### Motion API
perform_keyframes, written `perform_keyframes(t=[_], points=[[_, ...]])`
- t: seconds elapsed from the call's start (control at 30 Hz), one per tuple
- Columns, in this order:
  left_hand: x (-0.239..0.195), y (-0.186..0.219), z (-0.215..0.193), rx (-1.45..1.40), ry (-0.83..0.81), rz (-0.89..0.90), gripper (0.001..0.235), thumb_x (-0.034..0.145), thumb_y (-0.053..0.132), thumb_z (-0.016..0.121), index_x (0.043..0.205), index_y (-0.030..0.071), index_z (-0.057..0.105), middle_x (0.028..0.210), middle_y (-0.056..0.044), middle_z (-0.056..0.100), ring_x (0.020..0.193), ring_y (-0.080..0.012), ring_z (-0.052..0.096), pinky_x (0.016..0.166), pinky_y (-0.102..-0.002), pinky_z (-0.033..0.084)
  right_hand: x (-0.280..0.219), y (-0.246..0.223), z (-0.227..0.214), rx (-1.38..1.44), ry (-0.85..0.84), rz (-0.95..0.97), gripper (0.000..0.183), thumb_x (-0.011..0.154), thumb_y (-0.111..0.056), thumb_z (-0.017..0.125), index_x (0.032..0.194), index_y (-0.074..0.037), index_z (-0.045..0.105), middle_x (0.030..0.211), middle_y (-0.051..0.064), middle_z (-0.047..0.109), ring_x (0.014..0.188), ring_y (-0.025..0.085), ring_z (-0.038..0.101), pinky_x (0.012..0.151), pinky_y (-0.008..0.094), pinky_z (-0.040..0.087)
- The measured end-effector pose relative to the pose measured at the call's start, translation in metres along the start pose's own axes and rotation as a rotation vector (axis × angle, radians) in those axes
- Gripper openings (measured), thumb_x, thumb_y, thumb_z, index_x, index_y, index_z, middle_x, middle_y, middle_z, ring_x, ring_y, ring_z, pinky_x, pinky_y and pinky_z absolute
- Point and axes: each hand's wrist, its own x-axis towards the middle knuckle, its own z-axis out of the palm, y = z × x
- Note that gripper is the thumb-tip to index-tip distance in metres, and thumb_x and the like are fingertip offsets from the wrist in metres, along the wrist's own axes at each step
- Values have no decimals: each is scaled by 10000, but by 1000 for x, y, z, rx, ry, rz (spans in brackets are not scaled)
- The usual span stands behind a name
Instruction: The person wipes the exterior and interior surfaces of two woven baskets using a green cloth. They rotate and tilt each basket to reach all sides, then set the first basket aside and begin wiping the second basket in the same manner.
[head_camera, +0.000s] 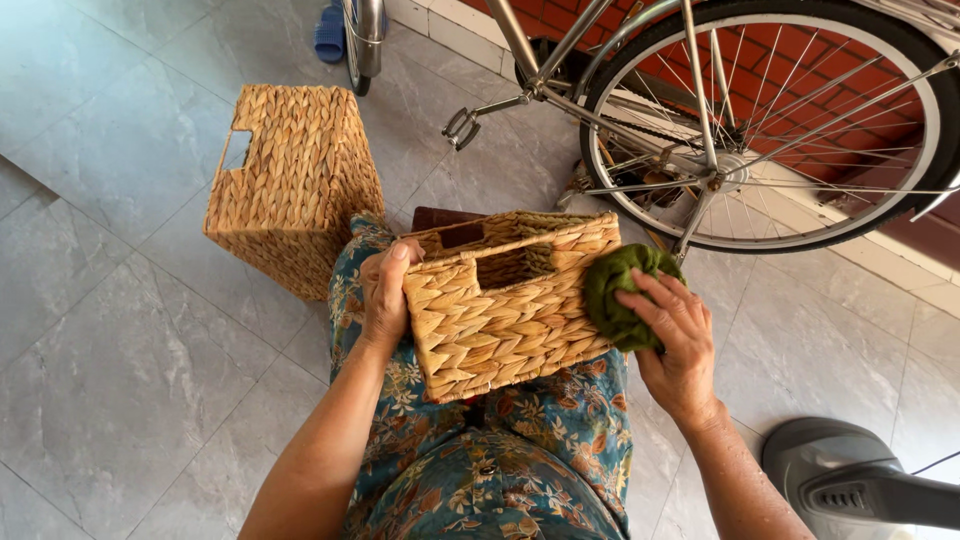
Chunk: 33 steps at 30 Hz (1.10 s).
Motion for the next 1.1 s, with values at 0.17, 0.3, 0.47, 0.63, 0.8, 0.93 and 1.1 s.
perform_keyframes(t=[0.17, 0.3, 0.47, 0.63, 0.8, 0.93, 1.1], points=[[5, 0, 0, -9, 10, 52, 512, 1058, 402, 472, 781, -19, 565, 724, -68, 589, 683, -157, 542, 677, -330, 431, -7, -37, 24, 3, 32, 26, 632, 636, 68, 701, 1241, -112, 701, 1413, 79, 630, 1380, 355, 518, 1138, 493, 382], [4, 1, 0, 161, -11, 242, 513, 1088, 360, 450, 846, -74, 578, 695, -100, 565, 651, -166, 535, 672, -330, 463, 3, -93, 39, 261, -159, -269, 649, 695, -75, 811, 1321, -151, 657, 1455, 61, 583, 1381, 302, 505, 1129, 490, 367], [4, 10, -3, -38, -17, 40, 501, 1026, 392, 414, 798, 0, 628, 709, -52, 654, 623, -144, 586, 616, -295, 474, 21, -132, 56, 295, -297, -439, 684, 709, -90, 791, 1375, -183, 661, 1534, 19, 558, 1404, 269, 521, 1077, 429, 365], [1, 5, -4, -49, -14, 10, 455, 1044, 381, 522, 859, -20, 633, 786, -53, 635, 748, -149, 576, 727, -307, 464, 13, -88, 49, 221, -277, -449, 688, 701, -43, 715, 1363, -221, 667, 1514, -1, 558, 1384, 250, 528, 1103, 447, 402], [-1, -13, -4, -148, 14, -62, 479, 1006, 418, 589, 907, -47, 647, 853, -57, 649, 813, -149, 581, 760, -309, 467, 7, -15, 18, -40, -147, -240, 636, 760, 97, 656, 1310, -220, 700, 1473, -5, 624, 1414, 255, 548, 1148, 449, 439], [1, -20, -3, -166, 19, 12, 508, 1036, 426, 597, 892, -60, 622, 953, -97, 672, 915, -181, 595, 873, -331, 479, 0, 6, 9, -29, -22, -42, 584, 761, 86, 701, 1297, -143, 693, 1478, 49, 616, 1438, 348, 512, 1201, 482, 404], [3, -12, -1, -53, 19, 78, 510, 1074, 388, 513, 817, -46, 587, 874, -123, 655, 850, -211, 604, 846, -357, 488, -7, -54, 37, 90, -65, -52, 640, 699, -28, 771, 1325, -134, 690, 1479, 69, 585, 1420, 365, 482, 1206, 493, 361]])
